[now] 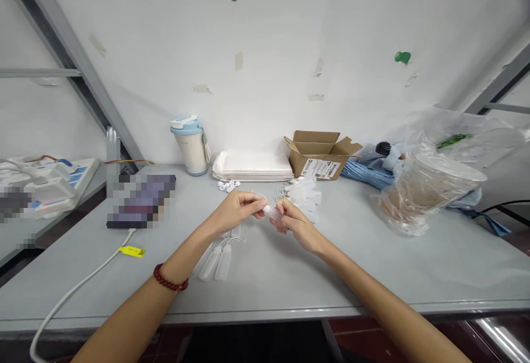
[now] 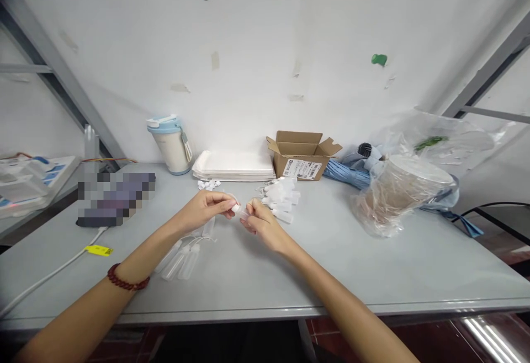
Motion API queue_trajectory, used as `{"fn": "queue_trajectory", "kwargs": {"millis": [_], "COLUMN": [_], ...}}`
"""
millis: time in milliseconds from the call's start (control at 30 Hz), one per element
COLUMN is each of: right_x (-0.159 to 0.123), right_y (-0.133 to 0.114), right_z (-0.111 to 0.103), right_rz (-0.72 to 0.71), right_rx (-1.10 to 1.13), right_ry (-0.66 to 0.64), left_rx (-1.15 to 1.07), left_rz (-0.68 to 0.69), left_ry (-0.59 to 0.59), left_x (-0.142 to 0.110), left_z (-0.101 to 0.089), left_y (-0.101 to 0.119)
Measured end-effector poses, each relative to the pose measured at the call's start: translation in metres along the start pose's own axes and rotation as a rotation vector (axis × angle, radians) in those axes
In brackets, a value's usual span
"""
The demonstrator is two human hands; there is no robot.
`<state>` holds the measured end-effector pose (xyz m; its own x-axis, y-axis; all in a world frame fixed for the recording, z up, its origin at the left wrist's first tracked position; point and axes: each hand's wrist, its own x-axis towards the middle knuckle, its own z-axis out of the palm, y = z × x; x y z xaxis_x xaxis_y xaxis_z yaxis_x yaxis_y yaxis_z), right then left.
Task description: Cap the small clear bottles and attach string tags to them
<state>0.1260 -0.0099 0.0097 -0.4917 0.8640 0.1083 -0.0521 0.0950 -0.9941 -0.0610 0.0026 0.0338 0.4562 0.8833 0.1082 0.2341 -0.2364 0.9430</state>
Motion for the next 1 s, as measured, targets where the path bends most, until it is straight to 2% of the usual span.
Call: {"fn": "queue_trajectory", "kwargs": {"millis": [200, 367, 467, 600, 733, 867, 1000], "right_x": [-0.0026, 0.0011, 0.0043, 0.0035, 0.0007, -0.0001, -0.0012], "right_y": [-0.0015, -0.0004, 0.0006, -0.0005, 0.0003, 0.0023, 0.0017], "right_z": [0.0012, -0.003, -0.0047, -0.0055, -0.0067, -0.0071, -0.0052], "right_rz": [0.042, 0.099, 0.117, 0.06, -0.016, -0.008, -0.039], "right_rx": [-0.037, 0.032, 0.045, -0.035, -0.207, -0.202, -0.25], "right_ry": [-0.03, 0.011, 0.011, 0.022, 0.082, 0.084, 0.087], "left_rx": [0.189, 0.163, 0.137, 0.231, 0.211, 0.158, 0.126], "left_rz": [-0.042, -0.008, -0.014, -0.09, -0.086, -0.053, -0.122], "left_ry": [0.011, -0.058, -0.05, -0.007, -0.043, -0.084, -0.119], "left_x": [-0.0025, -0.002, -0.0006, 0.0003, 0.0002, -0.0014, -0.0032], "left_z": [0.0044, 0.0048, 0.0027, 0.0022, 0.0052, 0.0065, 0.0063], "left_y": [0.0028, 0.0036, 0.0017, -0.0011, -0.0021, 0.0013, 0.0017]}}
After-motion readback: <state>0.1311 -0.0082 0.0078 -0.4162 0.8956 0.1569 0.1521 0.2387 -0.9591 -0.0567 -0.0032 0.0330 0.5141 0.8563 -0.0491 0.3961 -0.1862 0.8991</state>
